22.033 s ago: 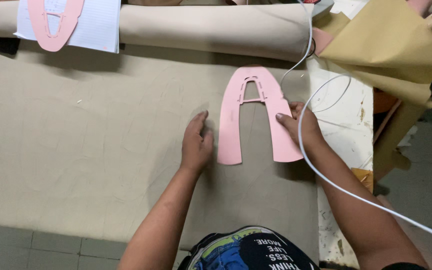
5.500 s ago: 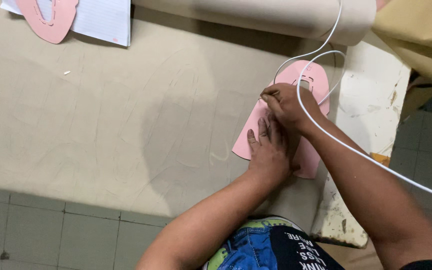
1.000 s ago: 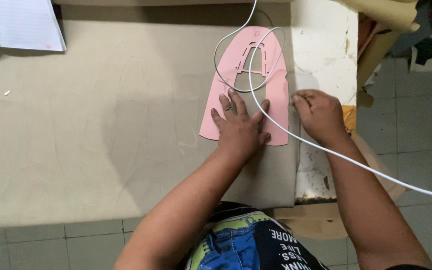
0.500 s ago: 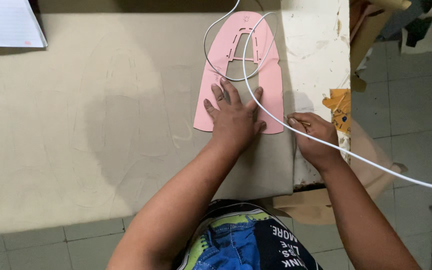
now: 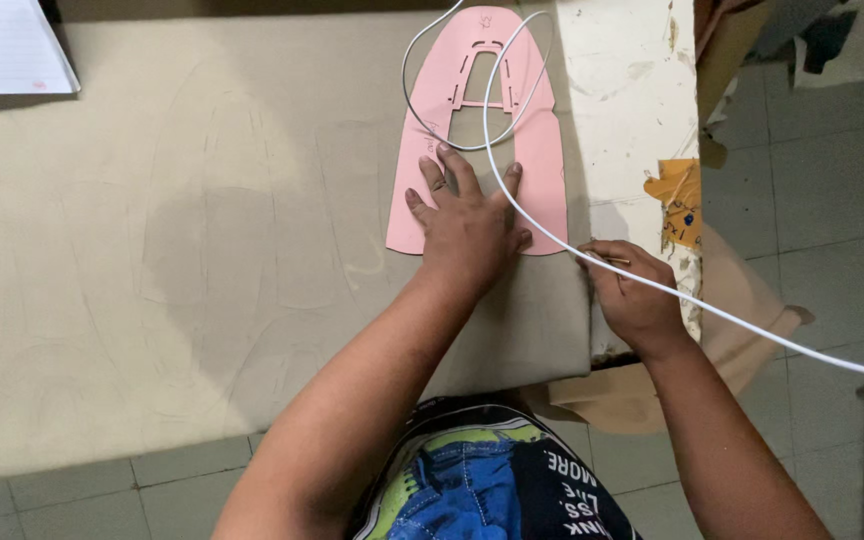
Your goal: The person holds a pink shoe pattern cutout on a paper-covered table and traces around its inner edges with a pencil. They flip the cutout over, reposition it, and continue tracing the outline and inner markings onto the material below.
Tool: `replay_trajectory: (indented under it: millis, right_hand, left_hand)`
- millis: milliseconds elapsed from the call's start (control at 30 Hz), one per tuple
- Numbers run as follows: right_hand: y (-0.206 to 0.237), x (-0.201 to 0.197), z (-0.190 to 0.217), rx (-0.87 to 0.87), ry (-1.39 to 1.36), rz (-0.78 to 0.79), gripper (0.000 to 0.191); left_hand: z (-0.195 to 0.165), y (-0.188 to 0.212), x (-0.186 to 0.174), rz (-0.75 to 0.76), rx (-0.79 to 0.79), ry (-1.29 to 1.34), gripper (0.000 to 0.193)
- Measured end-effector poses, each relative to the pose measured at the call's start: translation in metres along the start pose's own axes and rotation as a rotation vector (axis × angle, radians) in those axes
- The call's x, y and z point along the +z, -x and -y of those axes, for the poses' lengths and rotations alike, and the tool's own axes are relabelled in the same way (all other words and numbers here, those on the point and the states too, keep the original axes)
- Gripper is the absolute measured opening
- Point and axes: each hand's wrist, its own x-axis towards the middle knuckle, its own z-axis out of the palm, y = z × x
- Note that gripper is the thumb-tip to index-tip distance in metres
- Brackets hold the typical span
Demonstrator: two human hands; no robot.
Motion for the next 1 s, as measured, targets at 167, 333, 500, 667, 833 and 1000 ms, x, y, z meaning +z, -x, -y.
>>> replay_trajectory:
  millis: [167, 333, 500, 667, 833, 1000]
  right_hand:
    - [0.0, 0.019, 0.019, -0.159, 0.091, -0.008, 0.014]
    - [0.003, 0.04, 0.028, -0.126, -0.111, 0.052, 0.015]
    - [0.003, 0.019, 0.018, -0.048, 0.001, -0.078, 0.014]
    - [0.002, 0.031, 0.026, -0.199, 0.025, -0.065, 0.011]
    - [0.003, 0.045, 0.037, -0.117, -0.141, 0.018, 0.013]
    - [0.003, 0.039, 0.033, -0.066, -0.33, 0.066, 0.016]
  left_hand:
    - [0.004, 0.001, 0.006, -0.098, 0.033, -0.034, 0.071]
    - [0.008, 0.0, 0.001, -0.063, 0.017, -0.027, 0.074]
    - [0.009, 0.002, -0.006, -0.043, 0.016, -0.012, 0.076]
    - [0.007, 0.002, -0.007, -0.034, 0.014, -0.016, 0.076]
    - [0.008, 0.003, -0.003, -0.107, 0.046, -0.052, 0.075]
    - [0.007, 0.002, -0.005, -0.073, 0.035, -0.024, 0.076]
